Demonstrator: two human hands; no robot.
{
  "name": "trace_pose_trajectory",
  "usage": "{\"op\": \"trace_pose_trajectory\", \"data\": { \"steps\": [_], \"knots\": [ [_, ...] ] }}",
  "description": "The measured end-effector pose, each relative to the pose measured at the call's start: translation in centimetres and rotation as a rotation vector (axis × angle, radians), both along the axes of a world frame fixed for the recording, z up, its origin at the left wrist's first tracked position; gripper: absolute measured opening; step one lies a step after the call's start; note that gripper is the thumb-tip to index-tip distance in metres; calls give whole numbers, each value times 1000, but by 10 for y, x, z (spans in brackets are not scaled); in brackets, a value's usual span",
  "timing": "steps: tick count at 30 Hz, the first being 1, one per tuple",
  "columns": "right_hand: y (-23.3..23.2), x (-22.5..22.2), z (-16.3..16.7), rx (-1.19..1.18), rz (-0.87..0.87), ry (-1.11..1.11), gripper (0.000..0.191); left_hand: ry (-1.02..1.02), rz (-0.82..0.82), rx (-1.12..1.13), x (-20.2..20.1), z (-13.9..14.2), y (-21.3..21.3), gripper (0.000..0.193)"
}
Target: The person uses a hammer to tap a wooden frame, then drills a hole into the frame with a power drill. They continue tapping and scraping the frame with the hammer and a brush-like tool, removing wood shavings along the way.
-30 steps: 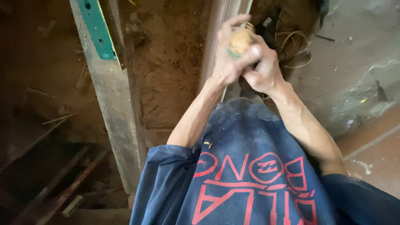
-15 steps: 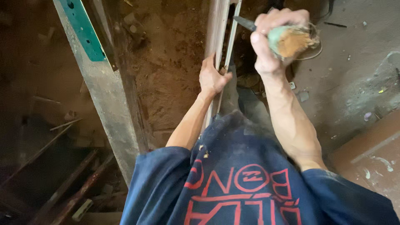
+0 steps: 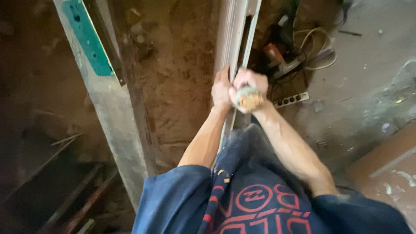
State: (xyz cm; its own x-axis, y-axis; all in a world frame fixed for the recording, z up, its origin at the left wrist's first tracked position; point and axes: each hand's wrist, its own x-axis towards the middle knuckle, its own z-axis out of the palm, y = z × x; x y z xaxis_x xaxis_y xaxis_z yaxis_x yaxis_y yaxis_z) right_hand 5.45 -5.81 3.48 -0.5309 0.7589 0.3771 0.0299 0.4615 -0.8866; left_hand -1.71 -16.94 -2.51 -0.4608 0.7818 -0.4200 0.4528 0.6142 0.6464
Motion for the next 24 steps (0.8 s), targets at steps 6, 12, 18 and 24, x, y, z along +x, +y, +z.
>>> {"op": "trace_pose_trajectory", "data": {
  "steps": [6,12,18,24],
  "knots": [
    [19,-1,8,-128,-37,222,15,11,129,-117,8,5,9,84],
    [72,-4,-14,-16,146,317,22,11,106,-89,15,16,12,85],
    [12,24,-19,-156,30,116,19,119,106,198,23,12,19,75],
    [71,24,12,-368,22,258,30,-122,105,-48,27,20,8,92]
  ]
}}
